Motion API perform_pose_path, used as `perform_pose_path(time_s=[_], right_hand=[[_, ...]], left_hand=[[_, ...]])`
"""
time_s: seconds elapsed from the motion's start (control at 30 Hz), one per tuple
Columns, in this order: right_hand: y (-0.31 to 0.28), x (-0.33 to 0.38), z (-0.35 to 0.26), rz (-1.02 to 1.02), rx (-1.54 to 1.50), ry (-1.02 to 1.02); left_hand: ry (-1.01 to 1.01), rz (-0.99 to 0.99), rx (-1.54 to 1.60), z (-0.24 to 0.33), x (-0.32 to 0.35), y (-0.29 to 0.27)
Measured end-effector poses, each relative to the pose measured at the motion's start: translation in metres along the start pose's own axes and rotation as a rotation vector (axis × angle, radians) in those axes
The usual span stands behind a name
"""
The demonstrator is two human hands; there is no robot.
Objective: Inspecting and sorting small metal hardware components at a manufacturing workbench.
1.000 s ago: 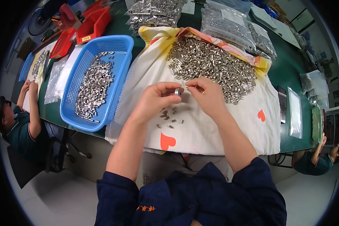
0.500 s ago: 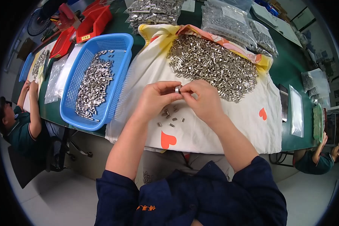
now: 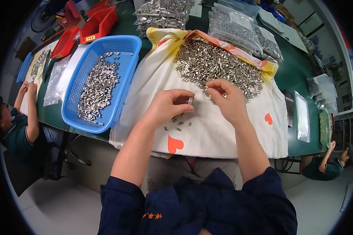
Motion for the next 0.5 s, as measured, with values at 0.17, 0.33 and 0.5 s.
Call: perform_pose_path(time_s=[0.17, 0.33, 0.5], right_hand=[[0.024, 0.006, -0.028, -0.137, 0.203, -0.14], [0.051, 0.017, -0.04, -0.135, 0.266, -0.36], [0.057, 0.027, -0.044, -0.125, 0.472, -0.488]], left_hand=[[0.134, 0.01, 0.362, 0.004, -0.001, -0.009], [0.086, 0.029, 0.537, -0.009, -0.003, -0.011], [0.069, 0.061, 0.58, -0.01, -0.005, -0.014]])
Point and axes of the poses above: each hand's wrist, its own x-axis away from the middle knuckle, its own y-axis out of the palm, z = x × y, the point moved 9 cm from there along -x, towards the middle knuckle, and after that the axes turned 11 degrees about -x, right-handed, at the moved point
